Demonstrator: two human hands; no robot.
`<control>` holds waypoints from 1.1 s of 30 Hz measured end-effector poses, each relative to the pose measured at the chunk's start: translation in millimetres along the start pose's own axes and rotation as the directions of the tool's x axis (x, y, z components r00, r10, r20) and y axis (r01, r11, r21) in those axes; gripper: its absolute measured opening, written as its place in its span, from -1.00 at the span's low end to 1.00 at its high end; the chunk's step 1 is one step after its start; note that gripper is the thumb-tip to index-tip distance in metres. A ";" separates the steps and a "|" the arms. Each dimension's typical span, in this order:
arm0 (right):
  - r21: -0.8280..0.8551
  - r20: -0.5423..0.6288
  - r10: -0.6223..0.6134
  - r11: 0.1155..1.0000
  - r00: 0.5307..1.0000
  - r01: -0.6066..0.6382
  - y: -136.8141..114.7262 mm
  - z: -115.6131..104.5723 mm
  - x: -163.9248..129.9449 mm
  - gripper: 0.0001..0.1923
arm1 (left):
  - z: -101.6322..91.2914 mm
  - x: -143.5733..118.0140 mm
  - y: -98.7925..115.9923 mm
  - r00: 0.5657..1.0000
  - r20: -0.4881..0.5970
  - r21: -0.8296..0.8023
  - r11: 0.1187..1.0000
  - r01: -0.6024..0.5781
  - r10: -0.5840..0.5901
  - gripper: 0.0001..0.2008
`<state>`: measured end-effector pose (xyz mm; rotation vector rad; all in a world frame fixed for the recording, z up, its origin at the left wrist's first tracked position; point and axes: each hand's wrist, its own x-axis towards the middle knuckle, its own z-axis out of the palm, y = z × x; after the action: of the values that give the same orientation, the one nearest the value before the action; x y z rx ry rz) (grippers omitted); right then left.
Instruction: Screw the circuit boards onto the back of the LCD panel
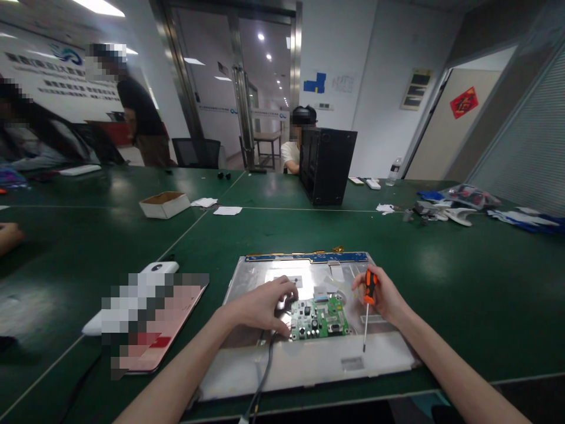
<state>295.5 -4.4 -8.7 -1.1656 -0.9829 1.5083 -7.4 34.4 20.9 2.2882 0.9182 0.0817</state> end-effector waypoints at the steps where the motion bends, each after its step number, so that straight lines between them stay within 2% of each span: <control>1: -0.004 -0.011 0.014 1.000 1.000 -0.014 5.3 -1.7 0.2 -0.41 | 0.0 0.2 -0.9 1.000 0.005 -0.007 1.000 0.000 0.000 -0.42; 7: -0.076 -0.008 -0.077 0.994 0.997 0.076 15.9 -0.7 -3.6 -0.41 | 5.9 -0.4 -3.3 1.000 -0.018 -0.054 0.998 -0.014 0.013 -0.42; 13: -0.065 -0.009 -0.120 0.991 0.993 0.119 19.3 -1.8 -0.8 -0.44 | 22.2 -1.6 1.0 0.970 -0.244 0.042 0.999 0.002 0.009 -0.65; 19: -0.048 0.001 -0.105 0.993 0.994 0.105 14.7 -5.4 7.3 -0.47 | 26.8 8.1 -1.6 0.934 -0.355 -0.062 0.998 0.010 -0.032 -0.76; 28: 0.025 -0.006 -0.033 0.999 0.999 0.033 6.4 -7.8 18.7 -0.46 | 22.1 30.4 -15.9 0.850 -0.519 -0.116 0.993 0.031 -0.087 -0.96; 33: 0.108 0.011 -0.002 0.994 1.000 0.000 -4.3 3.6 29.0 -0.47 | 10.7 40.9 -27.6 0.786 -0.596 -0.132 0.986 0.107 -0.165 -0.95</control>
<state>290.3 24.7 -9.7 -1.0804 -0.8976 1.5497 10.0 69.2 -11.3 2.1209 1.3632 0.8226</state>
